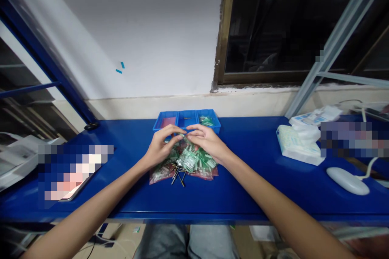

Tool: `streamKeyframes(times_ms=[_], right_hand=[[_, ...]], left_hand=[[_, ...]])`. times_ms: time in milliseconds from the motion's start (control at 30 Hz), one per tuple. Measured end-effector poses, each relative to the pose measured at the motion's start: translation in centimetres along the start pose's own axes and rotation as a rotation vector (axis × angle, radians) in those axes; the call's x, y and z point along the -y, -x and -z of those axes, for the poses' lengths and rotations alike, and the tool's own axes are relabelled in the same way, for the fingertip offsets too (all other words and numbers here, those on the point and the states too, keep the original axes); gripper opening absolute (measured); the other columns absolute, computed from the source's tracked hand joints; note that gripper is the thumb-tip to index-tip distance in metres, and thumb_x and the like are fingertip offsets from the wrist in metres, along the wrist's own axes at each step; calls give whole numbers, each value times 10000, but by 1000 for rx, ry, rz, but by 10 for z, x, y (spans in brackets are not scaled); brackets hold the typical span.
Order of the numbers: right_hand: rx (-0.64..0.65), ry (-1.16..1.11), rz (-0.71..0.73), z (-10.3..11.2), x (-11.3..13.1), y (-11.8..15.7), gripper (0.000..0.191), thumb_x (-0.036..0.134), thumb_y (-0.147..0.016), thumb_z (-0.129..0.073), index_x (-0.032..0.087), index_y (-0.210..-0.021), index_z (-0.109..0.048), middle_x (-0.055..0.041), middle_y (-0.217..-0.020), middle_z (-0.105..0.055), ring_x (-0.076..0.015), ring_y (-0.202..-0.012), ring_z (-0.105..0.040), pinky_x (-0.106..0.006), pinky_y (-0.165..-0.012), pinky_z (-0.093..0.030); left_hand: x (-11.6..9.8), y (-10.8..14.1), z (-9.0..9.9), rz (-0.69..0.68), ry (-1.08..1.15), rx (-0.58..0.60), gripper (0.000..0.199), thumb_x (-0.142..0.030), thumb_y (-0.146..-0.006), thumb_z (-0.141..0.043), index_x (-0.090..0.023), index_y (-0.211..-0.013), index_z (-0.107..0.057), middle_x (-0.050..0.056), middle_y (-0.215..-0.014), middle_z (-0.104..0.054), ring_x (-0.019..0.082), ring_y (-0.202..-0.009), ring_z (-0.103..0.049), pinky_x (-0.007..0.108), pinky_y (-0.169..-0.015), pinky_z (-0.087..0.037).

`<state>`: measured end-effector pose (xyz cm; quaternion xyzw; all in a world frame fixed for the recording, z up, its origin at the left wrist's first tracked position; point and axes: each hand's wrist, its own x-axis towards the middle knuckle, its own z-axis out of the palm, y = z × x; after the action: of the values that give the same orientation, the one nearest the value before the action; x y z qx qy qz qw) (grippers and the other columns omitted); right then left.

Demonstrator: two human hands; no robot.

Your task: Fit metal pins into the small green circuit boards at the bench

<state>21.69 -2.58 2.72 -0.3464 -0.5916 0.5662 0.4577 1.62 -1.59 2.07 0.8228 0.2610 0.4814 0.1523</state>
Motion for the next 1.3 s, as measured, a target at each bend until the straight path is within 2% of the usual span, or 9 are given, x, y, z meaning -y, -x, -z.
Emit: streamKeyframes(times_ms=[200, 367, 500, 633, 833, 967, 1067, 1167, 1300], right_hand=[[9, 33, -30, 2, -1, 2, 393, 224, -741, -775, 223, -1118, -665, -33, -882, -670, -118, -660, -565, -266, -570, -474], [-59, 381, 181, 21, 6, -11, 241, 268, -775, -735, 228, -1009, -697, -35, -855, -686, -187, -765, -623, -360, -716, -535], [-298, 669, 339, 55, 18, -39, 292, 251, -789, -683, 197, -1076, -674, -1, -717, -619, -181, -711, -600, -332, -704, -508], [-483, 945, 290, 90, 19, -76, 282, 182, -781, -671, 155, -1059, -702, -37, -744, -646, -204, -720, -612, -344, -741, -493], [-399, 1138, 243, 110, -3, -117, 330, 152, -795, -668, 106, -1120, -696, -133, -952, -711, -249, -888, -643, -378, -865, -488], [-420, 1200, 325, 106, -9, -112, 305, 178, -838, -618, 119, -1129, -689, -169, -1095, -671, -306, -1063, -594, -445, -989, -430], [-402, 1229, 432, 87, -7, -81, 222, 197, -891, -543, 139, -1036, -701, -154, -1061, -664, -306, -1043, -588, -459, -972, -438], [-212, 1220, 563, 55, -6, -35, 227, 212, -949, -469, 189, -1016, -685, -107, -1033, -663, -273, -1021, -576, -459, -952, -447], [42, 1225, 568, 15, -12, 9, 234, 226, -974, -456, 200, -984, -688, -103, -966, -675, -274, -976, -570, -466, -893, -471]], left_hand=[[-1, 1, -2, -53, -44, -19, 165, -101, -930, -550, -188, -979, -681, 66, -1036, -677, 173, -992, -631, 355, -886, -509], [2, -4, -6, -39, -115, -43, 230, -82, -933, -529, -207, -1023, -700, 58, -999, -678, 170, -941, -639, 360, -836, -533], [1, -7, -8, -76, -150, 0, 310, -102, -969, -494, -221, -1216, -639, 89, -1180, -657, 197, -1109, -614, 409, -948, -511], [-1, -3, -7, -99, -213, 34, 298, -105, -969, -467, -187, -1206, -628, 101, -1153, -619, 197, -1100, -594, 387, -943, -504], [2, 2, -3, -82, -269, 57, 282, -102, -961, -444, -182, -1159, -629, 88, -1080, -590, 191, -1030, -589, 365, -892, -506], [0, 1, -1, -97, -289, 61, 284, -111, -968, -435, -194, -1171, -615, 88, -1082, -583, 195, -1033, -579, 376, -895, -505], [-5, 1, -1, -115, -293, 73, 282, -121, -977, -425, -196, -1178, -608, 87, -1080, -581, 193, -1031, -579, 370, -892, -509], [-12, 2, -1, -121, -299, 131, 281, -127, -984, -422, -187, -1196, -596, 90, -1076, -590, 193, -1013, -582, 368, -889, -517], [-18, 4, 1, -117, -349, 214, 274, -140, -991, -420, -180, -1198, -596, 98, -1088, -597, 202, -1000, -586, 372, -884, -528]])
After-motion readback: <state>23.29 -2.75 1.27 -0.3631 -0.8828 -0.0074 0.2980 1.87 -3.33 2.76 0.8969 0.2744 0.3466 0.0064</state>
